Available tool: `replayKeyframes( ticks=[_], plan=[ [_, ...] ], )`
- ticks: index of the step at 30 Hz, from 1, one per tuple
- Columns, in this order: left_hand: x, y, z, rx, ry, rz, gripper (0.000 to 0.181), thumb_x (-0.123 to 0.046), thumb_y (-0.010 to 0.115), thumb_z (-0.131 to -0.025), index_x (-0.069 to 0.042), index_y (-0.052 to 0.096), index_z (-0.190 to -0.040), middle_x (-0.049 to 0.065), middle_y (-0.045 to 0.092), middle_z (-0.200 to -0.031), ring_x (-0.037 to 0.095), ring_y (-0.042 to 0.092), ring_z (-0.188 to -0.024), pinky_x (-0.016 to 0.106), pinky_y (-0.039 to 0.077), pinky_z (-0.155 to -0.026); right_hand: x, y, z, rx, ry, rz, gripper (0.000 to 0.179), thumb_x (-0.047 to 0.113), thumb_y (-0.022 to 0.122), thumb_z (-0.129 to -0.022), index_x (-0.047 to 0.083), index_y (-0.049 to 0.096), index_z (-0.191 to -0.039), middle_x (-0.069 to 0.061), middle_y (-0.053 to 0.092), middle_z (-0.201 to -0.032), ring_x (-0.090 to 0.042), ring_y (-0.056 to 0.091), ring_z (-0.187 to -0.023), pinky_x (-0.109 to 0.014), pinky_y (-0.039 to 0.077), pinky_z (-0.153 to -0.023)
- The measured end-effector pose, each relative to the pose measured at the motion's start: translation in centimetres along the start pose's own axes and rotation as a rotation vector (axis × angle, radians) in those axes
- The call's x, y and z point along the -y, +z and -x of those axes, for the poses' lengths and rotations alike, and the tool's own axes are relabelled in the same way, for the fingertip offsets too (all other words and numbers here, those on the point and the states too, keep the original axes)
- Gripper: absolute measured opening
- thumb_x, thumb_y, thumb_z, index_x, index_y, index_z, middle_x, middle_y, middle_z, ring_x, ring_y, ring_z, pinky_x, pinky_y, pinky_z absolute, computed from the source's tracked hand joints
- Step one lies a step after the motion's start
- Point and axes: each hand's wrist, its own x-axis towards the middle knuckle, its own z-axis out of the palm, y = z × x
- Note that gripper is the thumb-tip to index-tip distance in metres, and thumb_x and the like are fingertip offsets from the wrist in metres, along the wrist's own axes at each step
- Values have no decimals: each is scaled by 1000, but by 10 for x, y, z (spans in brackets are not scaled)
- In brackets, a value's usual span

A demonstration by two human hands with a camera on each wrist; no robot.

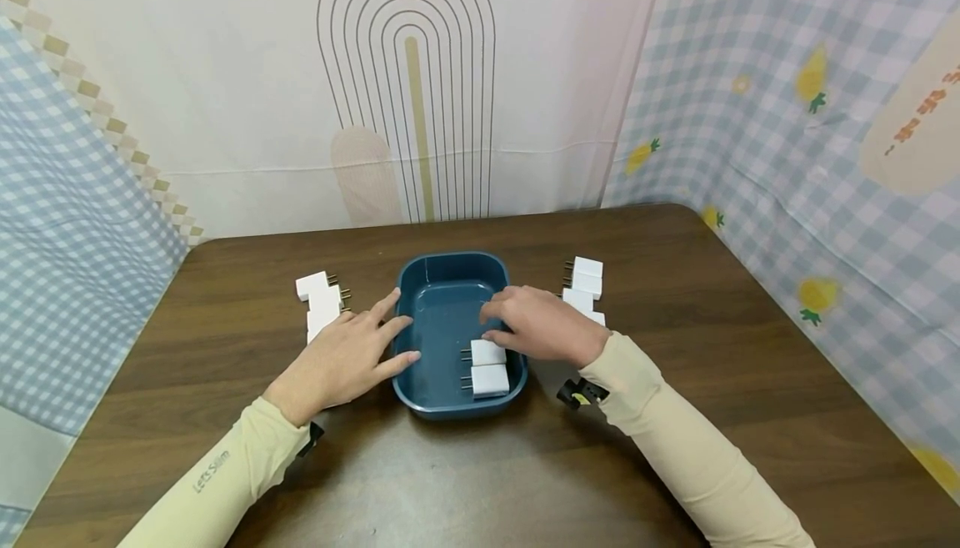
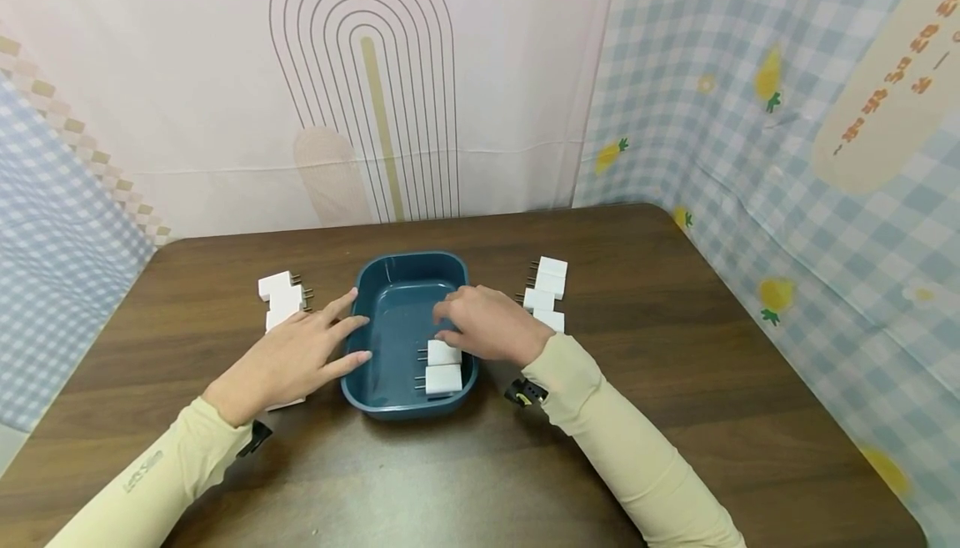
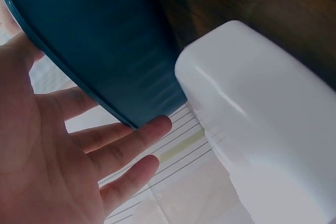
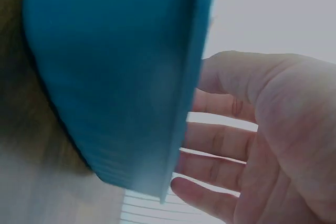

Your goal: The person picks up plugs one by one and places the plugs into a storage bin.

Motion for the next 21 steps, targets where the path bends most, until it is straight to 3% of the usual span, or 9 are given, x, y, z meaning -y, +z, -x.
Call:
replayKeyframes(
  ticks=[8,14,18,21],
  plan=[
    [0,0,0,1,0,9,66,-61,47,-100,-12,57,-144,18,32,-164,33,55,-137,58,42,-111,-16,-12,8,-50,87,-29,26,28,65,-100,11,73,-118,-3,72,-117,-19,67,-110,-37,56,-92],
    [1,1,1,3,4,-2,67,-61,46,-101,-12,57,-144,19,33,-164,34,54,-138,58,42,-111,-30,-20,14,-67,162,-50,27,27,66,-99,10,71,-120,-5,74,-115,-20,71,-102,-38,58,-88],
    [1,1,1,3,2,3,67,-62,45,-101,-12,56,-145,18,32,-164,34,54,-138,59,41,-111,-41,-23,17,-27,216,-56,25,25,68,-98,10,72,-117,-4,76,-111,-15,72,-94,-38,59,-85],
    [0,1,0,3,0,13,66,-61,47,-101,-12,56,-145,18,31,-165,34,54,-138,59,41,-112,-49,-23,19,54,256,-91,26,25,68,-98,9,71,-118,-4,76,-109,-11,70,-84,-36,59,-80]
  ],
)
